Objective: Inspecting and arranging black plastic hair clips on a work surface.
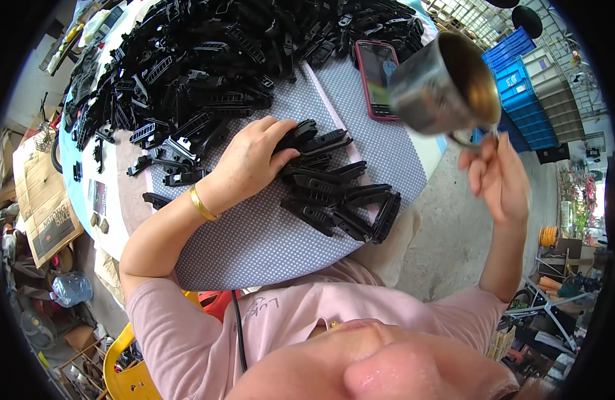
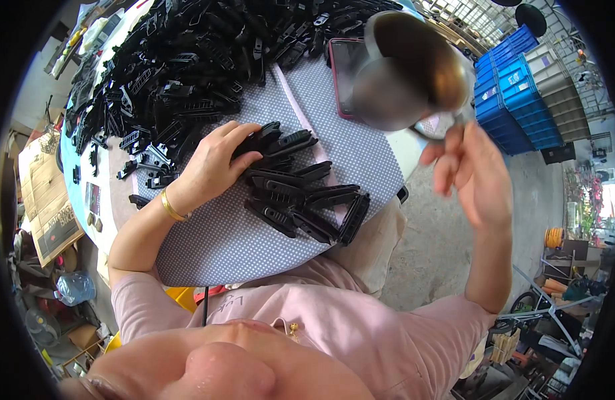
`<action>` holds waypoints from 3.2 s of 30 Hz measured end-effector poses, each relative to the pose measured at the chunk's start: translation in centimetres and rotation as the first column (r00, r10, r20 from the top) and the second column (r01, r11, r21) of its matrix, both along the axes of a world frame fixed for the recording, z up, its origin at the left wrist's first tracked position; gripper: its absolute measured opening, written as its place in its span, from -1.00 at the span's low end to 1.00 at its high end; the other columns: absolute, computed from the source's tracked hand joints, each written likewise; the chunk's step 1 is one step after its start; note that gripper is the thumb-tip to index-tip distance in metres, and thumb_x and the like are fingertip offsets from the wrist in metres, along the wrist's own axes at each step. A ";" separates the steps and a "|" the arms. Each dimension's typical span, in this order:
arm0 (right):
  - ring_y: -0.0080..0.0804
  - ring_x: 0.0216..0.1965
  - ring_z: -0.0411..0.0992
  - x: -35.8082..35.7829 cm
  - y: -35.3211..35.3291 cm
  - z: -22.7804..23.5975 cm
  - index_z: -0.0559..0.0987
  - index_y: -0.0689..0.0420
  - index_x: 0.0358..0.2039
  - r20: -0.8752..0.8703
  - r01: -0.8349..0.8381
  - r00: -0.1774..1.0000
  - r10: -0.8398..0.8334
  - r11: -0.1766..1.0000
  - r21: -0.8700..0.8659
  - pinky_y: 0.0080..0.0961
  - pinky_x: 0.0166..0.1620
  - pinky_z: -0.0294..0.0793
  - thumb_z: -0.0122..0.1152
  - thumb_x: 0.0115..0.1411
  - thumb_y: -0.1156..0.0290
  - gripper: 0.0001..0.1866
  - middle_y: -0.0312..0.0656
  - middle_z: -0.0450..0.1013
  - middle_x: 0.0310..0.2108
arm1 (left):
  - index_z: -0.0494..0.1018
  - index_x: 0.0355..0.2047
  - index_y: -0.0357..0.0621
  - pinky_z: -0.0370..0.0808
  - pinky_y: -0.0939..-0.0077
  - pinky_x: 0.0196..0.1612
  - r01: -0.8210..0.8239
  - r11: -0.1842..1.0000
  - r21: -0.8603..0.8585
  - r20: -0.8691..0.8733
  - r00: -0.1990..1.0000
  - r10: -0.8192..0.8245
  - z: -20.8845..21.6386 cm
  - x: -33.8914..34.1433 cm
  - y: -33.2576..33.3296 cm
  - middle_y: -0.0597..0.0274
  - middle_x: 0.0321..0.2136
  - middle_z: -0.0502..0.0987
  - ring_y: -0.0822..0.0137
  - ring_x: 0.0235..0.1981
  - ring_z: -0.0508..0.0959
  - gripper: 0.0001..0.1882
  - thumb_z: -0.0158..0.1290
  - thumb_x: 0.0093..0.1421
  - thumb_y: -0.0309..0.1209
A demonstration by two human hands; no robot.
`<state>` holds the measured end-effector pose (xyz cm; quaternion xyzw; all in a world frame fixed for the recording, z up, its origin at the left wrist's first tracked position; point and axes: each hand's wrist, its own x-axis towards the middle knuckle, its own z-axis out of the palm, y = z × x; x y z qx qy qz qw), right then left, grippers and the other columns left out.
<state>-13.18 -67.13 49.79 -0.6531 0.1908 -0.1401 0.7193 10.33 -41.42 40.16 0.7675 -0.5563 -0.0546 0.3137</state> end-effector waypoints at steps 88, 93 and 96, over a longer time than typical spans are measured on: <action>-0.46 -0.21 0.41 9.0 -17.7 -12.0 0.51 0.26 -0.15 0.402 0.662 0.736 -0.545 0.454 -0.596 -0.54 -0.14 0.42 0.12 0.19 0.38 -0.73 -0.19 0.43 -0.17 | 0.32 -0.11 -0.22 0.41 0.29 -0.22 0.005 1.000 0.004 0.079 0.997 -0.005 -0.1 -0.5 -0.2 0.08 -0.40 0.40 0.10 -0.31 0.43 -0.64 0.08 0.07 -0.42; -0.37 -0.13 0.38 8.7 -19.5 -12.9 0.55 0.26 -0.22 0.501 0.626 0.700 -0.509 0.100 -0.774 -0.52 -0.09 0.35 0.18 0.13 0.33 -0.72 -0.10 0.41 -0.11 | 0.33 -0.10 -0.22 0.41 0.30 -0.21 0.011 1.000 -0.005 0.090 0.996 -0.010 -0.1 -0.5 -0.3 0.08 -0.40 0.40 0.10 -0.30 0.43 -0.64 0.07 0.08 -0.43; -0.41 -0.16 0.39 8.8 -20.2 -13.3 0.52 0.26 -0.17 0.485 0.618 0.705 -0.517 0.113 -0.778 -0.56 -0.08 0.35 0.15 0.16 0.34 -0.70 -0.16 0.43 -0.14 | 0.33 -0.10 -0.22 0.41 0.30 -0.21 0.007 1.000 0.010 0.094 0.996 -0.008 0.0 -0.5 -0.3 0.08 -0.39 0.40 0.10 -0.30 0.44 -0.64 0.07 0.08 -0.43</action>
